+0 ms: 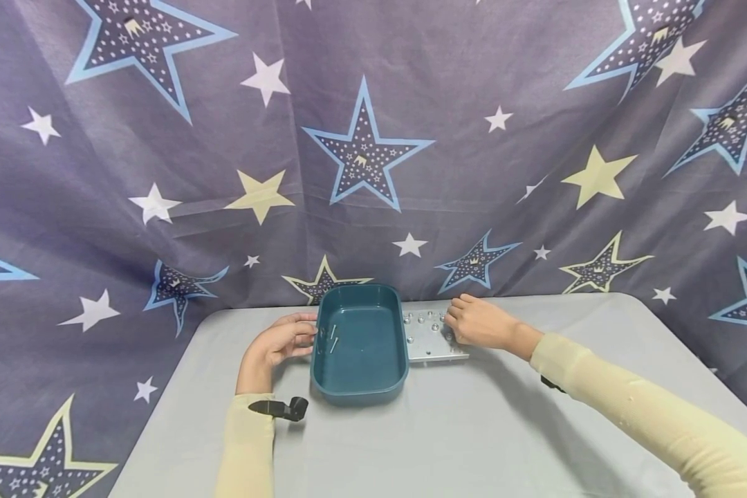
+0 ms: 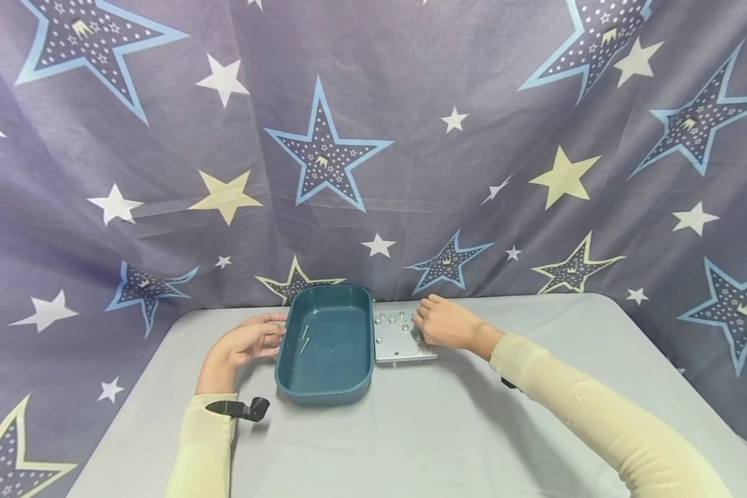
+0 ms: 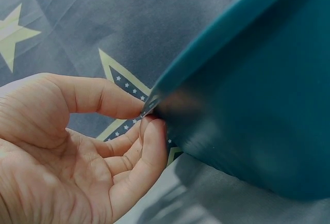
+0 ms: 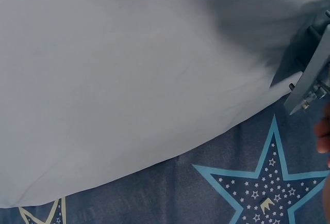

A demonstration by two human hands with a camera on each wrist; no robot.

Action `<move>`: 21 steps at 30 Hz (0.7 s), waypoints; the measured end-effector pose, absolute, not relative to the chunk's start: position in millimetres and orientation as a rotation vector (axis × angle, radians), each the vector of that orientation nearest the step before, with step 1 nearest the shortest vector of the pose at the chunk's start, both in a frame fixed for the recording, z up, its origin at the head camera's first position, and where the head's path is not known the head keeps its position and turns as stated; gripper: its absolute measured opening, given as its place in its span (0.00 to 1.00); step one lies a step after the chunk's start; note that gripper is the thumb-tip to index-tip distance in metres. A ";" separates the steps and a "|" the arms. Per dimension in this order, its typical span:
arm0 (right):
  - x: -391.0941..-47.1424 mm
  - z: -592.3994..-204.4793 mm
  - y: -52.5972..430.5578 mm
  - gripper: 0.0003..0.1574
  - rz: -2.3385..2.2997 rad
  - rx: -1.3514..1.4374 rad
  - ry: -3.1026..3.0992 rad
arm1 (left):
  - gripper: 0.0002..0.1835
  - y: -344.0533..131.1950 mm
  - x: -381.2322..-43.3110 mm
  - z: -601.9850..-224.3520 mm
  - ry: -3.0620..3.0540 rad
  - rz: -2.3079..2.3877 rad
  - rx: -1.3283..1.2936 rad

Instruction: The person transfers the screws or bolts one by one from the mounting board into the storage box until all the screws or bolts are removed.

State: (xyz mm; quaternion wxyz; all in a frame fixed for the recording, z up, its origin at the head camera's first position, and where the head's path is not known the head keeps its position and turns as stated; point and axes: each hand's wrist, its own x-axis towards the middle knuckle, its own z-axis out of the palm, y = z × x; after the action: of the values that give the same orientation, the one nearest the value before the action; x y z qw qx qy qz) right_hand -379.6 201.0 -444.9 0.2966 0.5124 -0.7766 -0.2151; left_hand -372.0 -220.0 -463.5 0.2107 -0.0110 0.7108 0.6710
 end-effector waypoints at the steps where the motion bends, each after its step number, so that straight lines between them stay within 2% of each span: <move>1: -379.5 -444.8 200.9 0.08 -0.573 1.362 -2.059 | 0.32 -220.2 -372.1 -463.8 1.977 1.864 -0.029; 21: -383.9 -450.6 204.7 0.11 -0.611 1.360 -2.016 | 0.31 -220.7 -372.2 -464.2 1.972 1.870 -0.031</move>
State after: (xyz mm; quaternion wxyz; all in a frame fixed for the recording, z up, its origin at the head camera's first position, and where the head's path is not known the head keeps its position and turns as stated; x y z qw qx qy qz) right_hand -383.9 204.7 -450.6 0.3119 0.5155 -0.7638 -0.2314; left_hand -372.2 -220.7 -464.2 0.2102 -0.0112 0.7094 0.6726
